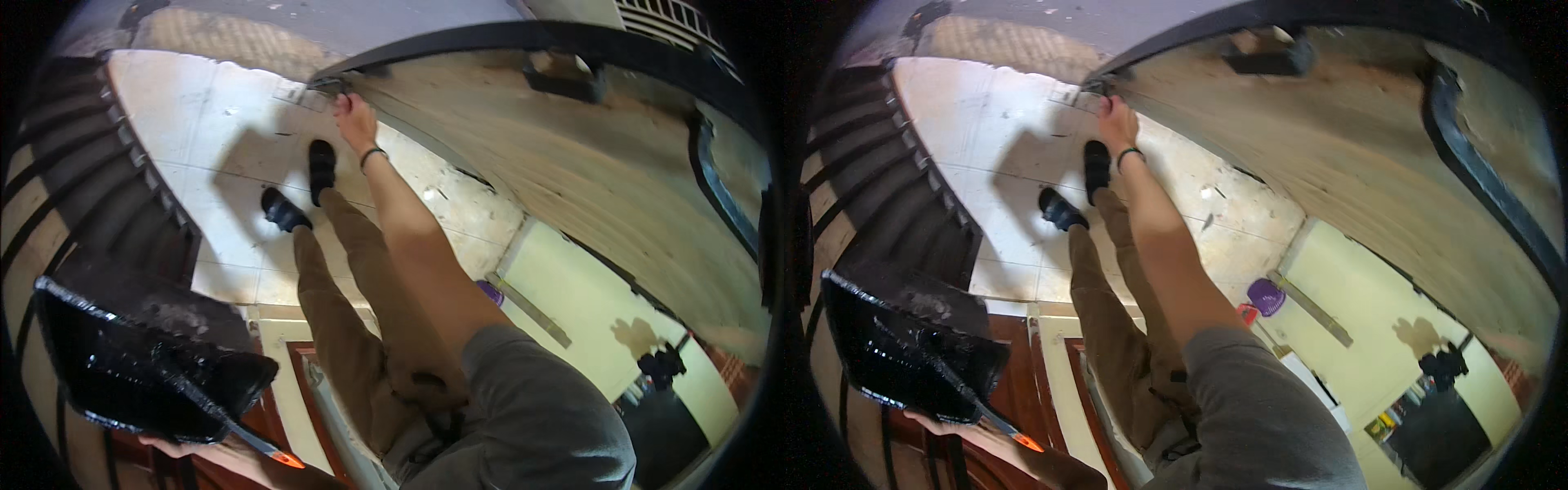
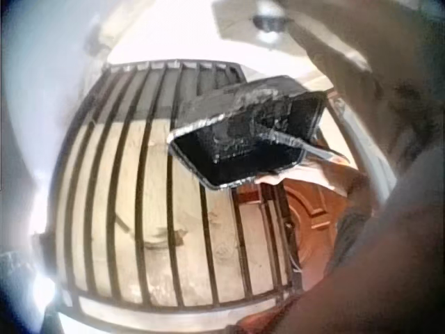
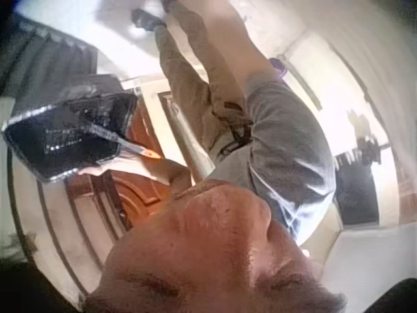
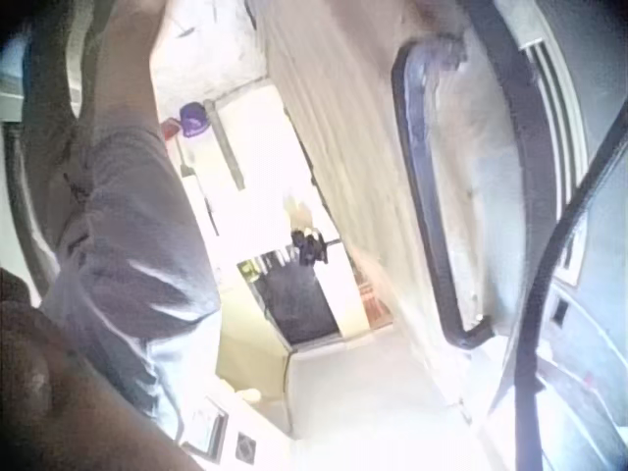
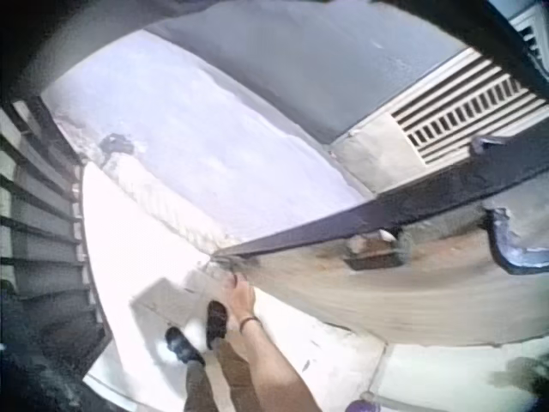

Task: The person paints a metal gate with a brush and black paint, dipping the brush into a tray and applying the paint to the vertical bars.

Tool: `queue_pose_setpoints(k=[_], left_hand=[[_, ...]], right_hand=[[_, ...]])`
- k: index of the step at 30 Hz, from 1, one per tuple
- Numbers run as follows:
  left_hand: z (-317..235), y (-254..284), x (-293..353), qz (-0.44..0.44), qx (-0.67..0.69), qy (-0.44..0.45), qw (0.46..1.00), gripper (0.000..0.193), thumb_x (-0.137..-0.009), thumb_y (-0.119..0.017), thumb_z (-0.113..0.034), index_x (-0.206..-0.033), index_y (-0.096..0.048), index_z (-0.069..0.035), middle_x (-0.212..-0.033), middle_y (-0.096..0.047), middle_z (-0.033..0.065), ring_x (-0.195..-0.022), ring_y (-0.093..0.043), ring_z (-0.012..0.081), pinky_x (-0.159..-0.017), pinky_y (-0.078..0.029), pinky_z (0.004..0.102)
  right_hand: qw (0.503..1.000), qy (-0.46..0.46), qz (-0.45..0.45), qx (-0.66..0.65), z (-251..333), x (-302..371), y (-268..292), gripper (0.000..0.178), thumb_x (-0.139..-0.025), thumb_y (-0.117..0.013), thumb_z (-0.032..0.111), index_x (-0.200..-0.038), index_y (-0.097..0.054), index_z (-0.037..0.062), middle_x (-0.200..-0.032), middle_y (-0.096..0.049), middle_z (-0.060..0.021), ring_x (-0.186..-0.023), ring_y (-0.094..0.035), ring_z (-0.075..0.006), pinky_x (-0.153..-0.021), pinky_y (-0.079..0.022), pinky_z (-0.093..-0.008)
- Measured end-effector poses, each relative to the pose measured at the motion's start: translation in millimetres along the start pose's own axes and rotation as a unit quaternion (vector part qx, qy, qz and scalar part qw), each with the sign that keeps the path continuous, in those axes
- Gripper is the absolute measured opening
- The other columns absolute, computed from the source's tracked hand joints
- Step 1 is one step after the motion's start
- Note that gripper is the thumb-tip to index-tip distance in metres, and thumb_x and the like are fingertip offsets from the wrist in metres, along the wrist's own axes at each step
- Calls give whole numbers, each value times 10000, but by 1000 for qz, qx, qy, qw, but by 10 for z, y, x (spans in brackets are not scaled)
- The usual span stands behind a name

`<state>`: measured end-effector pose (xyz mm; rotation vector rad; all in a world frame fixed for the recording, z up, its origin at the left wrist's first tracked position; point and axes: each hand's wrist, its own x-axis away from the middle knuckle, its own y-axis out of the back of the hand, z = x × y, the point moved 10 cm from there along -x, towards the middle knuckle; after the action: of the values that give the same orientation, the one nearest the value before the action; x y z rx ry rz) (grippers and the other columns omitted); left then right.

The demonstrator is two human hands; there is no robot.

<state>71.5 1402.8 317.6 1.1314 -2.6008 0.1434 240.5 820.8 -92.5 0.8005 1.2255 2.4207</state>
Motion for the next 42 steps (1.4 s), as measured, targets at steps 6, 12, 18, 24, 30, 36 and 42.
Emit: queue_pose_setpoints(k=[6, 12, 18, 24, 30, 36, 42], left_hand=[[157, -129, 40, 26, 27, 26, 999, 841, -993, -603, -620, -1595, -440, -57, -1609, -452, 165, -1446, -457, 373, -1223, -367, 551], [93, 6, 112, 4, 24, 28, 999, 850, -981, -620, -621, -1592, -445, -57, -1598, -465, 163, -1437, -468, 371, -1217, -376, 544], [155, -41, 123, 5, 29, 39, 999, 860, -969, -638, -623, -1588, -450, -56, -1588, -478, 161, -1427, -480, 369, -1210, -384, 537], [197, -23, 173, -9, 34, 50, 998, 870, -958, -655, -624, -1585, -455, -56, -1577, -491, 159, -1418, -491, 366, -1204, -393, 529], [149, -87, 172, -8, 32, 54, 998, 880, -946, -672, -625, -1581, -460, -55, -1566, -504, 158, -1409, -502, 364, -1197, -401, 522], [112, -106, 176, -15, 26, 55, 998, 890, -934, -689, -626, -1577, -465, -55, -1555, -517, 156, -1399, -514, 361, -1191, -410, 515], [46, -191, 177, -14, 22, 58, 998, 900, -922, -707, -628, -1574, -470, -54, -1544, -529, 154, -1390, -525, 359, -1184, -418, 507]], right_hand=[[999, -37, -15, 14, -240, -178, -244, 348, -1100, -515, 362, -999, -653, 59, -811, -761, -117, -697, -750, -280, -692, -582, -459], [992, -61, 87, 72, -49, 5, -542, 371, -1091, -527, 358, -986, -700, 47, -843, -795, -103, -708, -761, -212, -721, -578, -391], [992, -83, 67, 67, -212, 90, -692, 374, -1098, -515, 343, -980, -692, 36, -842, -797, -100, -684, -755, -196, -659, -578, -384], [989, -80, 103, 76, -364, 14, -826, 365, -1103, -513, 345, -996, -689, 44, -827, -788, -103, -647, -744, -186, -528, -560, -358], [990, -95, 76, 74, -414, 73, -787, 325, -1093, -526, 320, -1007, -690, 53, -833, -785, -95, -662, -752, -191, -572, -575, -384], [980, -45, 24, 193, -106, 201, -444, 270, -1094, -506, 338, -1086, -663, 118, -896, -746, -250, -850, -713, -503, -749, -550, -616], [985, -55, 55, 155, -131, 125, -440, 289, -1112, -506, 349, -1148, -666, 111, -830, -744, -217, -741, -750, -420, -612, -577, -531]])
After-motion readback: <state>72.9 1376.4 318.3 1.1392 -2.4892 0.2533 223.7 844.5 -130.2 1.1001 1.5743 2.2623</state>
